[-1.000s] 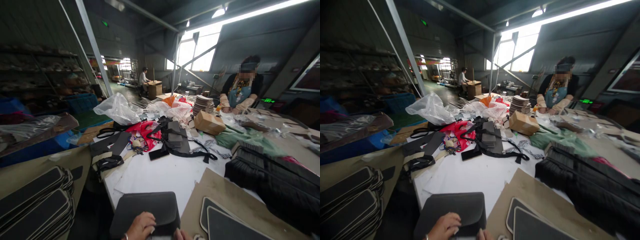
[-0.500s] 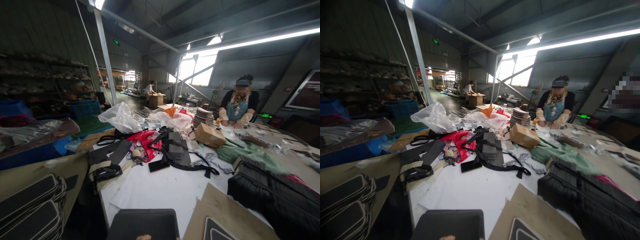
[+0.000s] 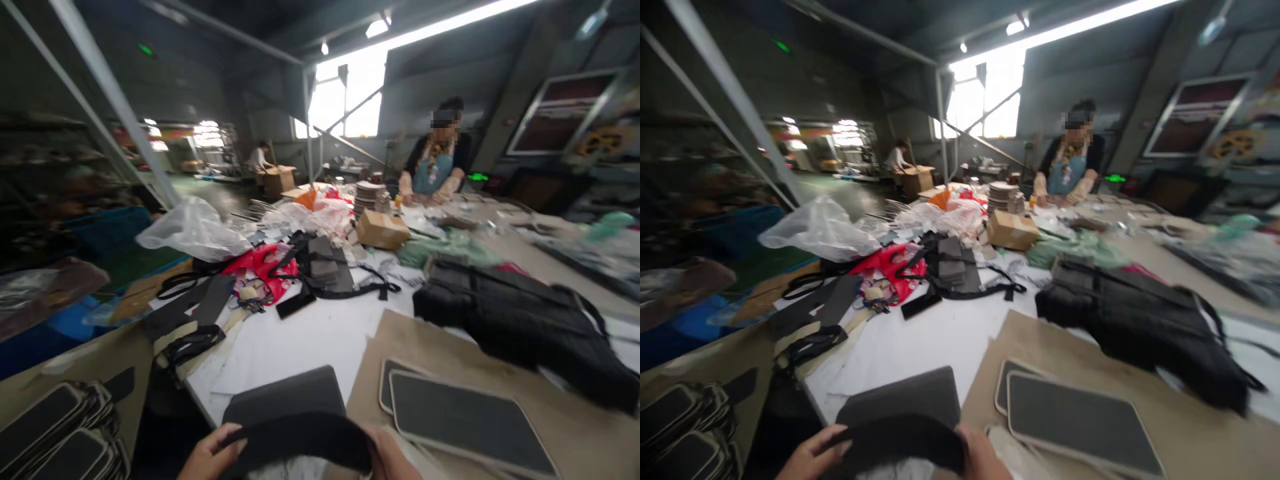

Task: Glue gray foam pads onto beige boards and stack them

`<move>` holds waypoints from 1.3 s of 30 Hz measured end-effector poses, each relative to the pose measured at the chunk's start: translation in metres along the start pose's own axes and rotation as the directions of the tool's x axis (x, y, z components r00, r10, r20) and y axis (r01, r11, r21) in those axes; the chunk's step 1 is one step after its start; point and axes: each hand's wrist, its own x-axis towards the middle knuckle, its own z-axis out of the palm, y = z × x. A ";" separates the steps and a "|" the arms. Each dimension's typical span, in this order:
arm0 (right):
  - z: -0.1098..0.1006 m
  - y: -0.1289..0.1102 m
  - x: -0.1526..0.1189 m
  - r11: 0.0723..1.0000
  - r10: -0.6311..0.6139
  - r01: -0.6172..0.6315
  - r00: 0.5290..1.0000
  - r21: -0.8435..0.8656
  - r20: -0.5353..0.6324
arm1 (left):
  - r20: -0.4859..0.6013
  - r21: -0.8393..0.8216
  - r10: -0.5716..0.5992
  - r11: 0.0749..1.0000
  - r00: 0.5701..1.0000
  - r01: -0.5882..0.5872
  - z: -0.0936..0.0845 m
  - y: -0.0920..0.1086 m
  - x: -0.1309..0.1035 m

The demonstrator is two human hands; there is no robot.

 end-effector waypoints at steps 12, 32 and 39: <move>-0.076 0.082 -0.163 0.829 0.478 -0.559 0.729 -0.023 -0.489 | 0.329 0.073 -0.295 0.955 0.897 0.287 0.139 0.033 -0.019; -0.132 0.142 -0.175 0.654 0.272 -0.618 0.731 -0.437 -0.626 | 0.316 0.704 0.075 0.650 0.946 -0.287 0.254 0.026 0.016; -0.132 0.140 -0.174 0.661 0.306 -0.630 0.722 -0.408 -0.620 | 0.295 0.717 0.053 0.647 0.954 -0.258 0.256 0.030 0.016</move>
